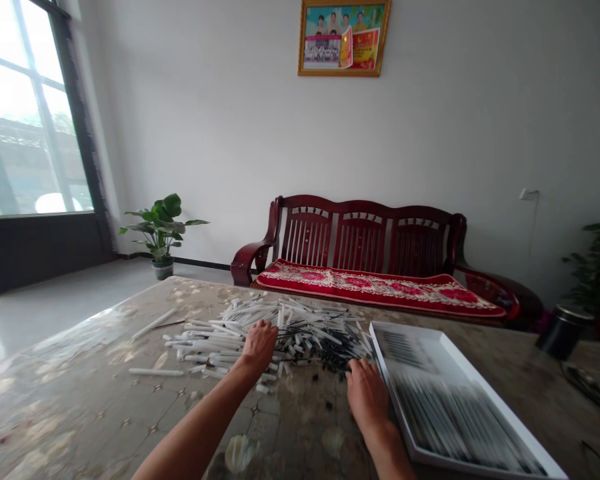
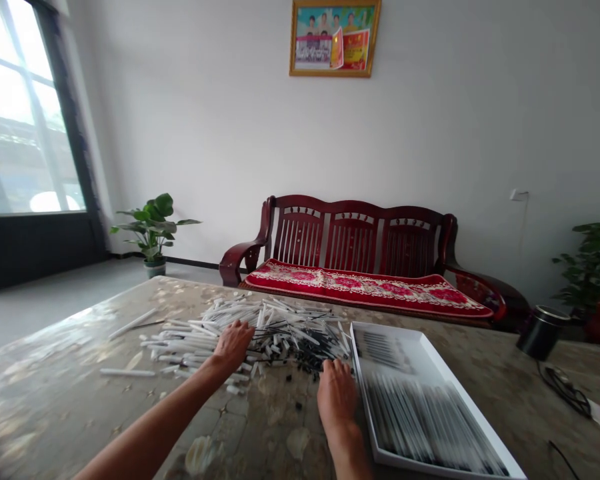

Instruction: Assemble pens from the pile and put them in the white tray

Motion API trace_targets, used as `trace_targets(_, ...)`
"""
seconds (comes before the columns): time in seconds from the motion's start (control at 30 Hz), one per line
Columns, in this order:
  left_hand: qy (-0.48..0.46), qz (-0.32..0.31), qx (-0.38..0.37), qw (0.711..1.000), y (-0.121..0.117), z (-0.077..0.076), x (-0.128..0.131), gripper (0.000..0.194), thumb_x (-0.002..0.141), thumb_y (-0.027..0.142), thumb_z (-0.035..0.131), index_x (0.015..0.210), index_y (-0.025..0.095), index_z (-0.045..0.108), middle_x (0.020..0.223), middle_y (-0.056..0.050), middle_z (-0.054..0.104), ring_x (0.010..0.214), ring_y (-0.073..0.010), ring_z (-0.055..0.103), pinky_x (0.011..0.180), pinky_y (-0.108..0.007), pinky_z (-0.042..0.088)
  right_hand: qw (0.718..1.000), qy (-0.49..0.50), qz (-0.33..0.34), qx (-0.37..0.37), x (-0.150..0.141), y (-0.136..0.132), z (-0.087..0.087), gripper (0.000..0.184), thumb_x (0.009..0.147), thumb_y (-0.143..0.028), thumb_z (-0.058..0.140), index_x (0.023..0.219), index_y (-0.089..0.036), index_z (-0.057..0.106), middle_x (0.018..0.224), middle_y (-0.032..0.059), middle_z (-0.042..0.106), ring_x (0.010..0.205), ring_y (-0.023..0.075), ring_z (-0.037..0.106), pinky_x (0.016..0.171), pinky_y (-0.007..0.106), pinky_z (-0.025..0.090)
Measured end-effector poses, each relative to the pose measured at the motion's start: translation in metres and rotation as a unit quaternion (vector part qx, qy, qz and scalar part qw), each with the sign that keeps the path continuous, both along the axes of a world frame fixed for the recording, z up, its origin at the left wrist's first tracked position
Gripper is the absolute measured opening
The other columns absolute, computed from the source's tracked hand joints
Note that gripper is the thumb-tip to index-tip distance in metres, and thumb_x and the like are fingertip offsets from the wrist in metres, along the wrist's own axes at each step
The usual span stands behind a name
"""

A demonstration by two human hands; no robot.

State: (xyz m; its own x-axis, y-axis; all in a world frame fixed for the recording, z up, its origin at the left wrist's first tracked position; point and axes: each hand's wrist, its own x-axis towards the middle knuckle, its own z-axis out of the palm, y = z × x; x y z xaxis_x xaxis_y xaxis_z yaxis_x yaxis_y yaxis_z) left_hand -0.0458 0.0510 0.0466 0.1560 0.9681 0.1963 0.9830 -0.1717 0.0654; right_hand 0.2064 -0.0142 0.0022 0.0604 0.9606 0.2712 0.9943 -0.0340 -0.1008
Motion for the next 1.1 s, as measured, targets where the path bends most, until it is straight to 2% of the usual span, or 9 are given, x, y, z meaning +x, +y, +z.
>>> trace_targets(0.17,0.002,-0.029,0.017,0.999,0.000,0.004,-0.006,0.032,0.077,-0.002,0.051,0.095,0.017,0.068,0.097,-0.013,0.071,0.102,-0.0268,0.059,0.089,-0.037,0.042,1.000,0.004,-0.017,-0.007,-0.004,0.000,0.002,0.021,0.090,-0.016,0.050,0.102,-0.019,0.067,0.109,0.0119,0.066,0.103,0.0265,0.061,0.083,0.033,0.045)
trace_targets(0.27,-0.013,-0.043,0.055,0.998,-0.004,0.011,-0.008,0.025,0.085,0.010,0.049,0.099,0.020,0.067,0.099,-0.011,0.071,0.104,-0.0273,0.057,0.092,-0.038,0.041,1.000,0.013,-0.014,-0.003,-0.006,-0.001,0.003,0.020,0.090,-0.019,0.050,0.103,-0.018,0.065,0.108,0.0118,0.065,0.102,0.0267,0.061,0.078,0.033,0.046)
trace_targets(0.37,-0.136,-0.033,0.146,0.979,-0.015,0.016,-0.002,0.020,0.090,0.024,0.050,0.102,0.024,0.066,0.102,-0.008,0.071,0.103,-0.0256,0.058,0.091,-0.036,0.041,1.000,0.017,-0.013,0.001,-0.008,0.000,0.002,0.019,0.091,-0.022,0.051,0.101,-0.019,0.066,0.108,0.0113,0.065,0.101,0.0268,0.061,0.076,0.033,0.047)
trace_targets(0.47,-0.370,0.027,0.192,0.909,-0.031,0.009,0.013,0.021,0.090,0.036,0.049,0.099,0.023,0.064,0.097,-0.005,0.072,0.091,-0.0216,0.062,0.081,-0.031,0.044,1.000,0.005,-0.018,0.009,-0.008,0.000,0.003,0.019,0.089,-0.019,0.051,0.100,-0.020,0.067,0.108,0.0110,0.066,0.101,0.0261,0.061,0.078,0.032,0.046)
trace_targets(0.57,-0.616,0.032,0.146,0.774,-0.045,-0.011,0.035,0.026,0.086,0.043,0.050,0.095,0.020,0.060,0.089,-0.005,0.073,0.078,-0.0181,0.064,0.071,-0.028,0.047,1.000,-0.001,-0.021,-0.001,-0.008,0.000,0.004,0.022,0.089,-0.014,0.049,0.101,-0.019,0.067,0.107,0.0110,0.066,0.101,0.0254,0.062,0.077,0.031,0.046)
trace_targets(0.7,-0.782,0.092,0.029,0.615,-0.056,-0.040,0.057,0.040,0.072,0.053,0.064,0.091,0.018,0.058,0.087,-0.010,0.076,0.067,-0.0184,0.066,0.051,-0.024,0.042,1.000,-0.013,-0.026,-0.011,-0.008,-0.002,0.006,0.023,0.088,-0.012,0.049,0.102,-0.018,0.067,0.109,0.0114,0.067,0.102,0.0256,0.062,0.077,0.031,0.046)
trace_targets(0.77,-0.823,0.120,-0.007,0.555,-0.057,-0.048,0.062,0.042,0.067,0.052,0.070,0.090,0.019,0.057,0.086,-0.009,0.076,0.066,-0.0176,0.068,0.049,-0.022,0.041,0.999,-0.026,-0.026,-0.016,-0.008,-0.003,0.007,0.025,0.088,-0.011,0.049,0.105,-0.017,0.066,0.109,0.0118,0.067,0.103,0.0263,0.062,0.077,0.031,0.047)
trace_targets(0.9,-0.861,0.120,-0.036,0.493,-0.057,-0.056,0.066,0.042,0.065,0.042,0.077,0.093,0.021,0.055,0.087,-0.006,0.076,0.066,-0.0153,0.070,0.051,-0.020,0.045,0.998,-0.056,-0.017,-0.032,-0.011,-0.003,0.012,0.034,0.090,-0.004,0.041,0.109,-0.019,0.065,0.106,0.0113,0.069,0.103,0.0251,0.063,0.077,0.031,0.047)
trace_targets(1.1,-0.874,0.079,-0.059,0.477,-0.061,-0.062,0.072,0.052,0.058,0.035,0.086,0.098,0.021,0.056,0.092,-0.005,0.076,0.070,-0.0148,0.071,0.058,-0.021,0.052,0.996,-0.077,0.000,-0.047,-0.017,-0.002,0.017,0.039,0.089,0.000,0.037,0.108,-0.016,0.067,0.107,0.0144,0.069,0.105,0.0262,0.063,0.080,0.032,0.046)
